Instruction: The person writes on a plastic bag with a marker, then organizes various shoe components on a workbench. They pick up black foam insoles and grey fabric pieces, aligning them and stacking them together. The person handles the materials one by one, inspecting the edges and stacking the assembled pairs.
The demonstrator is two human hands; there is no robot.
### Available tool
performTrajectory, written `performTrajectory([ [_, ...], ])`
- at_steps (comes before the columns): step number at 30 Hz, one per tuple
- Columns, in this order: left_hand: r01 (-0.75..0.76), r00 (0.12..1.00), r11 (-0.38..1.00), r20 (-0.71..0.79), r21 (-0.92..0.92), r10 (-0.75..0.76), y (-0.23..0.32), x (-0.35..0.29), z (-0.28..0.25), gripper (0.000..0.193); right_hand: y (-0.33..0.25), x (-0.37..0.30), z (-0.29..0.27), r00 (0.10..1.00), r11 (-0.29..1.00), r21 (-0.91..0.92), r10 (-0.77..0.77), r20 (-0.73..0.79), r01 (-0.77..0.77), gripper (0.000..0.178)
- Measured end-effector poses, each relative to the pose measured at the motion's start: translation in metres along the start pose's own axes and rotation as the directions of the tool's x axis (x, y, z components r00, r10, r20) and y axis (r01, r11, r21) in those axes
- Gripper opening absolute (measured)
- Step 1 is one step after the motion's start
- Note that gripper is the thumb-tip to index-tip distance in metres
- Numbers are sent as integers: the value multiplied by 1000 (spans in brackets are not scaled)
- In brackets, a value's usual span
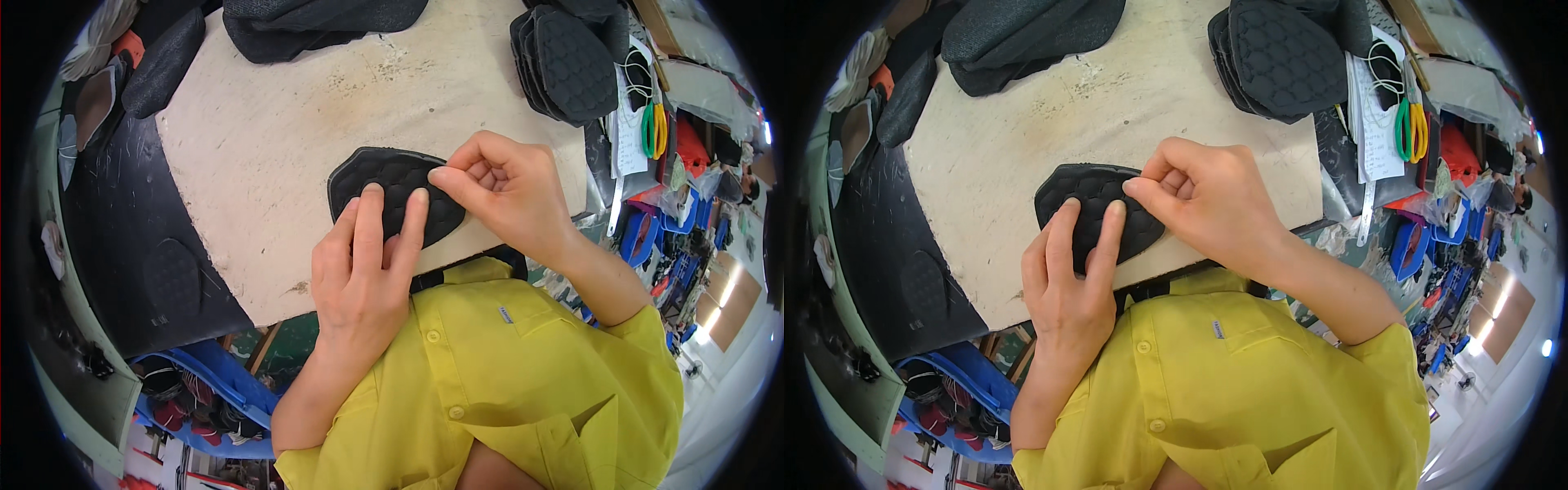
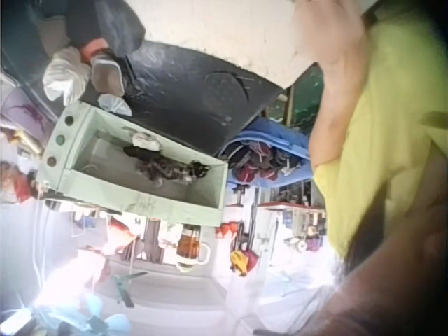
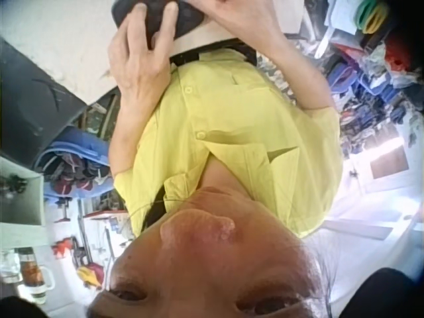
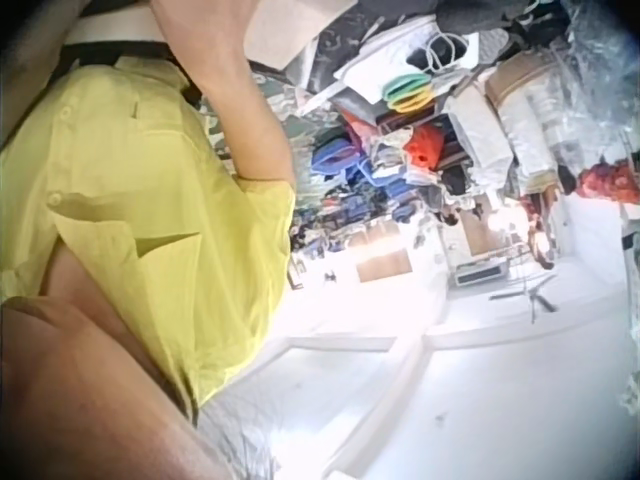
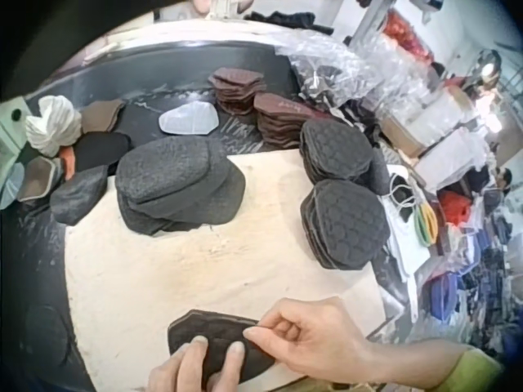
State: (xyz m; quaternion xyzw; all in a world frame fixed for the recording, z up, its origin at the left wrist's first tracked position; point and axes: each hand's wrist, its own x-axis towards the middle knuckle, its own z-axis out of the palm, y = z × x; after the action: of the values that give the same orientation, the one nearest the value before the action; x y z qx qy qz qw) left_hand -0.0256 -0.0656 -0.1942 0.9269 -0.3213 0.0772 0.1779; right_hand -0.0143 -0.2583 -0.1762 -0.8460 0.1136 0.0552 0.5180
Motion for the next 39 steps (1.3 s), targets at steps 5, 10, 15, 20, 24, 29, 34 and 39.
performTrajectory([
  [5, 49, 998, 977, 60, -208, -37, -7, 11, -13, 44, -7, 7, -7, 958, 890, -355, -277, 75, 285, 17],
  [10, 233, 943, 865, -114, -445, -313, -23, 6, -12, 84, 11, -10, -10, 525, 463, -446, -851, 17, 766, 24],
  [15, 182, 946, 899, -180, -398, -271, -23, 3, -13, 76, 19, -7, -8, 410, 357, -421, -911, 38, 833, 20],
  [20, 187, 936, 932, -231, -310, -265, -20, 0, -9, 69, 24, -8, -8, 280, 180, -585, -957, 83, 791, 15],
  [24, 196, 931, 951, -258, -241, -257, -18, -3, -7, 69, 21, -7, -13, 306, 154, -545, -931, 199, 824, 17],
  [29, 176, 913, 962, -330, -209, -239, -15, -3, -5, 60, 15, 1, -21, 359, 163, -574, -900, 246, 802, 20],
  [34, 77, 919, 960, -355, -269, -174, -17, -8, -7, 56, 9, 10, -30, 452, 273, -428, -797, 402, 862, 25],
  [39, -100, 903, 857, -407, -505, -134, -21, -15, -9, 49, -10, 17, -35, 714, 595, -397, -544, 441, 699, 73],
])
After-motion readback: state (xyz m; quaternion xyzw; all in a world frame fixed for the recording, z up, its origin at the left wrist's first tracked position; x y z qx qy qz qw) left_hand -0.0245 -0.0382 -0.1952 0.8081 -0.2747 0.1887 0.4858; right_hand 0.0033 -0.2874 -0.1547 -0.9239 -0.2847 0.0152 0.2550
